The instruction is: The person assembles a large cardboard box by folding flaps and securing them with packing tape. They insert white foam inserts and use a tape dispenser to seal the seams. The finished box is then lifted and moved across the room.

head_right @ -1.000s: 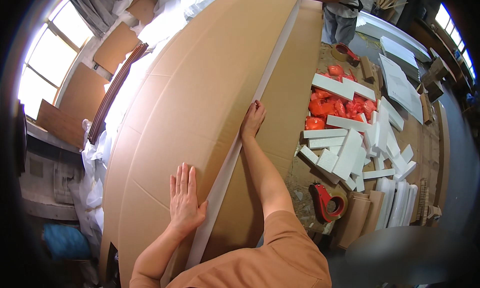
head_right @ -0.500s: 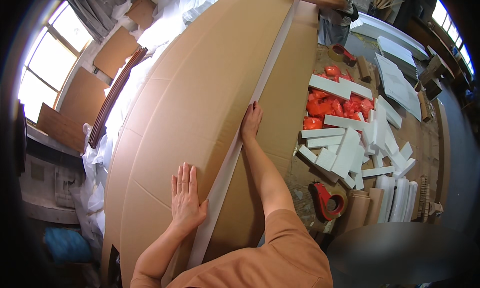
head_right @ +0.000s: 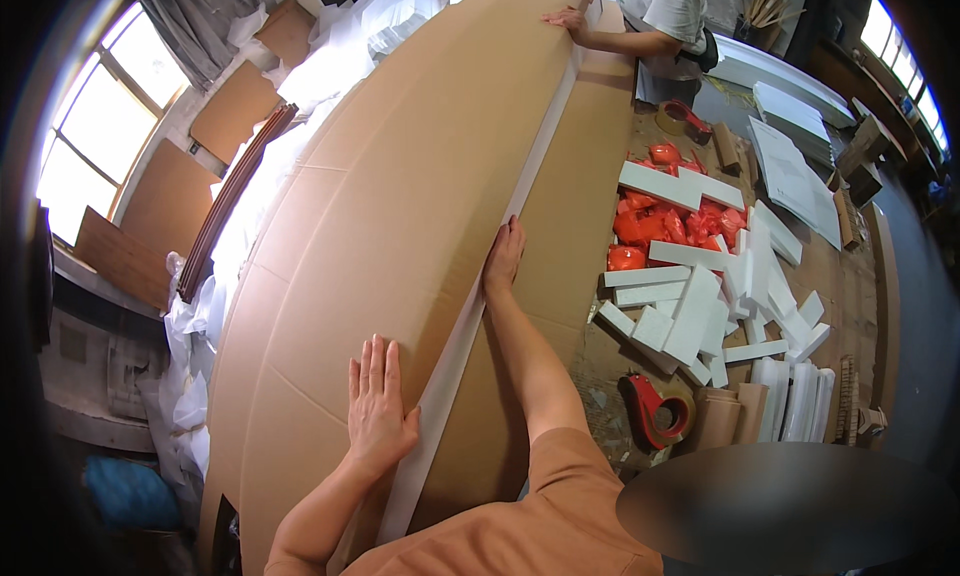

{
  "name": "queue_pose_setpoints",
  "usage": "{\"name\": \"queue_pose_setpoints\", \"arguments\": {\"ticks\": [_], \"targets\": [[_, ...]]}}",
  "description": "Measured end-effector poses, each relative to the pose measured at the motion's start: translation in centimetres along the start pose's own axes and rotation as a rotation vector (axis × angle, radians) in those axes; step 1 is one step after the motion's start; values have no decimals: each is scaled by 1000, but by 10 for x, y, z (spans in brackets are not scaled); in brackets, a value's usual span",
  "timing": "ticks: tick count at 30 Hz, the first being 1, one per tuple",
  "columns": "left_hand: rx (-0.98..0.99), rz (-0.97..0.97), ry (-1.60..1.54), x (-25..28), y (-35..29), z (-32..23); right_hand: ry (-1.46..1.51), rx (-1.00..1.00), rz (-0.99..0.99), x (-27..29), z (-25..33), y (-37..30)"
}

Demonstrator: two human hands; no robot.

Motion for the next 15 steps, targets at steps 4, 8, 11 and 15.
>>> {"name": "queue_pose_setpoints", "arguments": {"ticks": [4,8,11,15], "targets": [[-8,-18,6,-4,-1,1,51,-28,11,3,6,-5],[-35,-31,0,1,2,-3,203,-160,94,15,-13,18],[13,-28,1,-2,0,2,166,-295,289,21,7,34],[4,-33,7,-4,1,5,89,-195,243,12,102,96]]}}
Point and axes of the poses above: each hand's wrist, its own y-axis towards the middle knuckle, its own x-axis out of the back of the hand, z = x × y, the point moved 2 cm from there along y, towards the middle knuckle, and after that the axes turned 11 degrees about y, right-handed, at the moved point
